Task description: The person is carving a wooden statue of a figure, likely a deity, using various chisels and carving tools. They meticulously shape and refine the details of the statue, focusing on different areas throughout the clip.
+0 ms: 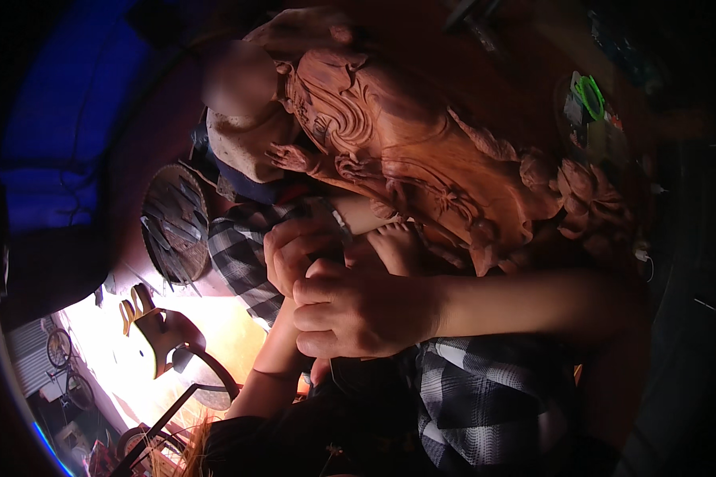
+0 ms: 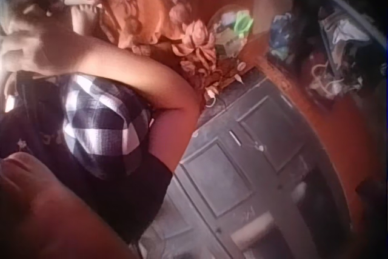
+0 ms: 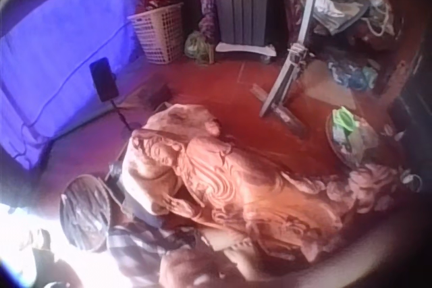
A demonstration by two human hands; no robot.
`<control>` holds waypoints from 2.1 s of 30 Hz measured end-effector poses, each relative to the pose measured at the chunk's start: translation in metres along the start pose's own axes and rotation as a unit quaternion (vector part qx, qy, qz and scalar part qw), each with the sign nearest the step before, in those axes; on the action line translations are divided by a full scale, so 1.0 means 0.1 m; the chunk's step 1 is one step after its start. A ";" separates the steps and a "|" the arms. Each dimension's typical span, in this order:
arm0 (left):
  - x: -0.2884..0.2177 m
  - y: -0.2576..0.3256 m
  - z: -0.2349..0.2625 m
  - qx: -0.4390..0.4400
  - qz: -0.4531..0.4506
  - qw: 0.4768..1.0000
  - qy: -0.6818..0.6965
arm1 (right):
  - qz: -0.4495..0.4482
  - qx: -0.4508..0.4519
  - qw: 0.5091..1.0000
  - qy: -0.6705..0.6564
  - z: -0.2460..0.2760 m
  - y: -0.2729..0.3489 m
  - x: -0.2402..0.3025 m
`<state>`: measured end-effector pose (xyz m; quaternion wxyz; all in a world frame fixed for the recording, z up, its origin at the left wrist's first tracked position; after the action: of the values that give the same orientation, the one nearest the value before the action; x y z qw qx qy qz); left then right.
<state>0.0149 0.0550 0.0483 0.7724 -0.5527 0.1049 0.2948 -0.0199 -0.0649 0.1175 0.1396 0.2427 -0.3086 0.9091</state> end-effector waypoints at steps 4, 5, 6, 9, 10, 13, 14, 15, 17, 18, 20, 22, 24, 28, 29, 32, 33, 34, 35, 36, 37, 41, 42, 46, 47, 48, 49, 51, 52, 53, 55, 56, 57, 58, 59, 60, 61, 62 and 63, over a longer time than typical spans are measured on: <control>0.01 0.00 0.18 0.096 0.004 0.995 -0.032 | -0.047 -0.045 0.993 -0.098 0.05 -0.04 -0.01; 0.02 -0.02 0.23 0.124 -0.007 0.991 -0.051 | -0.046 -0.021 0.995 -0.083 0.04 0.00 0.00; 0.01 -0.06 0.29 0.152 -0.018 0.986 -0.070 | -0.044 0.003 0.997 -0.068 0.03 0.04 0.00; -0.04 -0.12 0.32 0.184 -0.023 0.978 -0.094 | -0.018 0.093 0.994 0.062 0.00 0.19 0.00; -0.06 -0.13 0.32 0.185 -0.027 0.978 -0.091 | 0.009 0.132 0.981 0.140 0.01 0.23 -0.01; 0.02 -0.11 0.22 0.156 -0.029 0.986 -0.053 | 0.006 0.077 0.994 0.075 0.05 0.25 -0.10; 0.04 -0.10 0.18 0.150 -0.007 0.988 -0.029 | -0.032 0.084 0.995 0.038 0.08 0.26 -0.13; 0.07 -0.09 0.14 0.143 0.015 0.990 -0.005 | -0.033 0.080 0.996 0.021 0.12 0.26 -0.17; 0.04 -0.17 0.12 0.152 0.021 0.988 -0.012 | -0.031 0.067 0.997 -0.016 0.16 0.25 -0.24; 0.03 -0.18 0.11 0.154 0.026 0.988 -0.012 | -0.023 0.051 0.998 -0.037 0.16 0.25 -0.26; 0.00 -0.22 0.10 0.159 0.033 0.987 -0.010 | -0.032 0.033 0.998 -0.049 0.15 0.28 -0.23; -0.02 -0.25 0.09 0.164 0.033 0.986 -0.008 | -0.036 0.009 0.998 -0.052 0.14 0.30 -0.22; -0.04 -0.25 0.06 0.164 0.050 0.985 -0.004 | -0.033 -0.025 0.998 -0.047 0.14 0.29 -0.22; -0.02 -0.20 -0.03 0.138 0.066 0.988 0.003 | -0.010 -0.050 0.998 -0.042 0.09 0.20 -0.26; -0.01 -0.19 -0.04 0.126 0.066 0.990 -0.018 | -0.007 -0.047 0.998 -0.039 0.07 0.19 -0.27; -0.01 -0.18 -0.06 0.098 0.082 0.990 -0.058 | -0.010 -0.041 0.998 -0.048 0.09 0.15 -0.28; -0.04 -0.20 -0.07 0.093 0.098 0.989 -0.058 | -0.013 -0.039 0.998 -0.054 0.12 0.13 -0.28; -0.05 -0.21 -0.06 0.088 0.113 0.988 -0.057 | -0.011 -0.044 0.997 -0.057 0.15 0.11 -0.30; -0.03 -0.23 -0.07 0.086 0.104 0.989 -0.067 | -0.010 -0.050 0.997 -0.061 0.17 0.10 -0.31; 0.00 -0.24 -0.10 0.085 0.094 0.989 -0.077 | -0.012 -0.050 0.996 -0.068 0.19 0.09 -0.33; 0.01 -0.27 -0.10 0.088 0.098 0.988 -0.084 | -0.014 -0.051 0.996 -0.075 0.22 0.08 -0.35; 0.01 -0.38 -0.13 0.096 0.131 0.984 -0.072 | -0.031 -0.045 0.993 -0.101 0.30 0.09 -0.41; 0.01 -0.33 -0.12 0.103 0.134 0.984 -0.049 | -0.024 -0.053 0.993 -0.102 0.29 0.10 -0.40; -0.09 -0.30 -0.09 0.130 0.155 0.979 -0.024 | -0.046 -0.039 0.993 -0.100 0.32 0.16 -0.31; -0.08 -0.33 -0.10 0.120 0.146 0.982 -0.017 | -0.050 -0.035 0.993 -0.099 0.32 0.17 -0.30; -0.07 -0.35 -0.11 0.109 0.137 0.985 -0.008 | -0.060 -0.051 0.995 -0.063 0.33 0.17 -0.30; -0.08 -0.36 -0.10 0.111 0.132 0.985 -0.009 | -0.071 -0.067 0.995 -0.025 0.33 0.17 -0.31; -0.07 -0.39 -0.04 0.111 0.121 0.986 -0.019 | -0.094 -0.085 0.990 0.065 0.33 0.18 -0.30; -0.09 -0.32 -0.05 0.108 0.108 0.988 0.000 | -0.113 -0.087 0.983 0.119 0.33 0.23 -0.25; -0.13 -0.28 -0.04 0.117 0.112 0.986 0.025 | -0.128 -0.077 0.977 0.149 0.36 0.24 -0.20; -0.16 -0.21 -0.05 0.101 0.099 0.986 0.090 | -0.153 -0.055 0.963 0.214 0.44 0.24 -0.13; -0.17 -0.21 -0.04 0.103 0.095 0.986 0.087 | -0.178 -0.030 0.957 0.225 0.46 0.22 -0.08; -0.17 -0.21 -0.02 0.105 0.090 0.987 0.083 | -0.202 -0.005 0.951 0.235 0.47 0.21 -0.05; -0.17 -0.21 -0.01 0.107 0.085 0.987 0.079 | -0.210 -0.021 0.949 0.233 0.47 0.19 -0.05; -0.16 -0.16 -0.03 0.058 0.153 0.969 0.183 | -0.198 -0.024 0.950 0.242 0.47 0.21 -0.06; -0.16 -0.09 -0.08 0.008 0.219 0.934 0.282 | -0.185 -0.028 0.950 0.251 0.46 0.24 -0.08; -0.16 -0.03 -0.10 -0.042 0.281 0.882 0.375 | -0.172 -0.029 0.950 0.260 0.45 0.25 -0.11; -0.18 0.02 -0.08 -0.005 0.391 0.785 0.480 | -0.165 -0.027 0.947 0.275 0.46 0.30 -0.12; -0.19 0.09 0.03 0.078 0.489 0.653 0.573 | -0.150 -0.031 0.946 0.285 0.45 0.32 -0.14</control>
<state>-0.0063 0.0534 0.0514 0.3430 -0.4182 0.8046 0.2450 -0.0051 -0.1192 0.1260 0.3642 0.0124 -0.2435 0.8988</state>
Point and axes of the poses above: each hand's wrist, its own y-axis away from the middle knuckle, its own z-axis out of the back of the hand, x = y × z, the point moved 2 cm from there along -y, towards the middle knuckle, and after that the axes turned 8 degrees about x, right-handed, at the moved point
